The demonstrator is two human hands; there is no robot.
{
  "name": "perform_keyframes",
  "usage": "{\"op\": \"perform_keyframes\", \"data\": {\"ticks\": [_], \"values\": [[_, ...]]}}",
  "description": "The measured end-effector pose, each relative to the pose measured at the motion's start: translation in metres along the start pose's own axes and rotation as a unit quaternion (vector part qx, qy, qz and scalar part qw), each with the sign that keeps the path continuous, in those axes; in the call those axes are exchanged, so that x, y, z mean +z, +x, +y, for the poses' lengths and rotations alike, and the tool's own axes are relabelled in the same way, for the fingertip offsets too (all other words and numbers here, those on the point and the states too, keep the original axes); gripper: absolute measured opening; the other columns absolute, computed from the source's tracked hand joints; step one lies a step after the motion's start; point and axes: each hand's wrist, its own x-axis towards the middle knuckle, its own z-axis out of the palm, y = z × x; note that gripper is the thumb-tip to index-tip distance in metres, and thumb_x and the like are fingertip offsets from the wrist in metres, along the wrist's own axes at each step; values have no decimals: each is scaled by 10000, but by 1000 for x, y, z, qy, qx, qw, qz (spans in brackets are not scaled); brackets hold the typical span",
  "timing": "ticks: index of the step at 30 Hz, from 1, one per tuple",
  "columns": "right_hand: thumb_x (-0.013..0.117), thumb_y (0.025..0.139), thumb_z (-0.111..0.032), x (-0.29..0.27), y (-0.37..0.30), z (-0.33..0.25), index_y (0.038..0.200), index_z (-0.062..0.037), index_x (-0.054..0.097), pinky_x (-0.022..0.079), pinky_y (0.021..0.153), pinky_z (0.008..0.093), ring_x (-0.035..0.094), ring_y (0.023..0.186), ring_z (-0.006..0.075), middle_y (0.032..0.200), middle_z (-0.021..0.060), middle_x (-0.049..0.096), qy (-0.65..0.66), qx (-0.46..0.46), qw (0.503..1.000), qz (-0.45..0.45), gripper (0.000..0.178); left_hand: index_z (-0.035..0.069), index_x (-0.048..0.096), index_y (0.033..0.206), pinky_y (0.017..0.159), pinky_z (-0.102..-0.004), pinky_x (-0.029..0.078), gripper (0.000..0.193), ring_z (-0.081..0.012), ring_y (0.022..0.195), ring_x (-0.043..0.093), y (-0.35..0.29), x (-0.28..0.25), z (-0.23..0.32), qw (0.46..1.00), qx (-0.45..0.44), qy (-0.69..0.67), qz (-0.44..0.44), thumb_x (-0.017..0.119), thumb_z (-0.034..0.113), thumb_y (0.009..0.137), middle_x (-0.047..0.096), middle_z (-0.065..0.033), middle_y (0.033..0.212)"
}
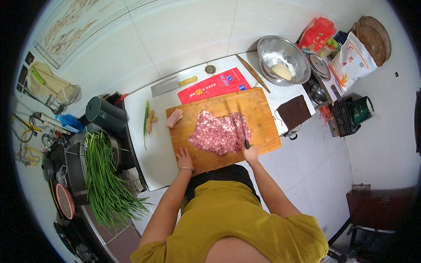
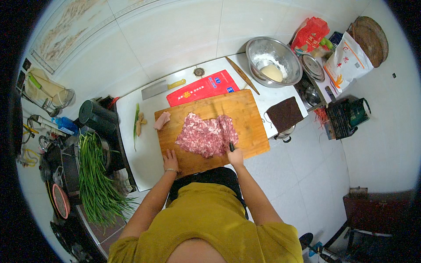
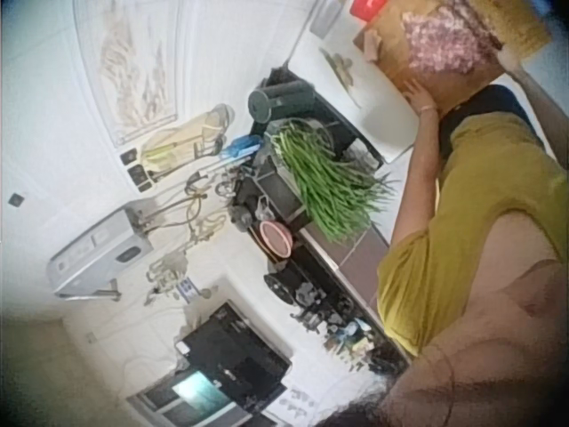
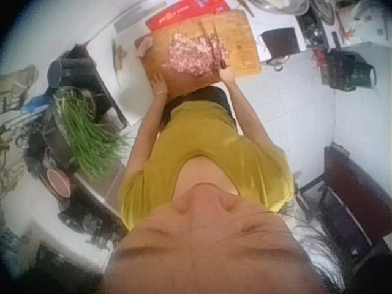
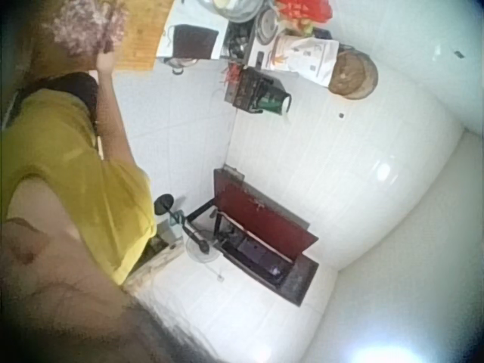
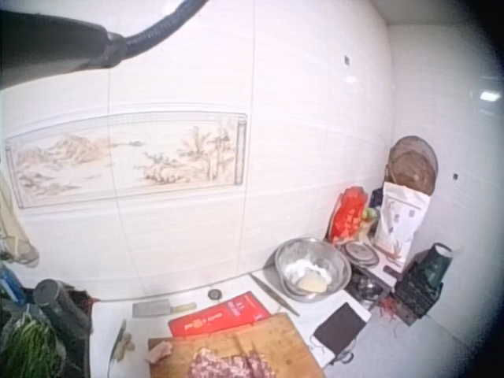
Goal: The person uses a cleaver to repeatedly chop a pile of ground meat on a wooden cutting board. The person holds the board steady with their left hand while chopping with their right hand. The meat is processed into a finer consistency throughout the clip.
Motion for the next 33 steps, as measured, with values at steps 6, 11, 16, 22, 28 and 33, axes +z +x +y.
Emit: {"op": "perform_keyframes", "data": {"ticks": [6,11,16,22,28,33], "values": [[551,669,-262,-57,-3,-60,637,73,549,425,523,395,561,540,330,541,211,532,17,6,998,-58,336,96,71,1331,933,-414,330,1107,-417,1173,222,-7,-18,1,1000,8,-1,-21,771,321,505,54,-164,1379],[534,687,-312,-20,-2,-28,641,32,580,445,536,376,583,578,324,565,197,558,-31,-22,998,52,350,93,74,1330,927,-410,337,1098,-422,1180,211,-18,-45,8,998,7,-10,-56,770,314,509,53,-167,1378],[533,687,-318,-37,17,-35,650,29,569,449,530,350,584,568,286,537,171,547,-14,113,984,-140,350,90,84,1329,924,-405,343,1078,-424,1178,218,-4,-19,2,1000,14,-12,-20,765,301,520,64,-170,1376],[551,697,-240,-21,-3,-25,587,-5,497,352,389,347,460,384,212,445,100,447,77,-89,992,53,265,89,92,1327,923,-416,340,1076,-419,1178,221,3,1,1,1000,0,26,10,761,322,518,84,-168,1373],[569,701,-243,-36,-6,-46,521,8,478,321,315,336,428,309,187,404,81,434,8,19,996,-92,321,91,105,1328,919,-420,343,974,-418,1170,240,-12,-28,1,999,23,17,-21,714,280,592,95,-174,1371],[553,723,-214,-22,-15,-52,584,6,491,313,393,285,397,408,114,469,31,435,191,-186,963,33,268,95,97,1330,918,-416,346,1032,-416,1162,254,5,0,1,999,2,44,9,743,310,555,74,-168,1375]]}}
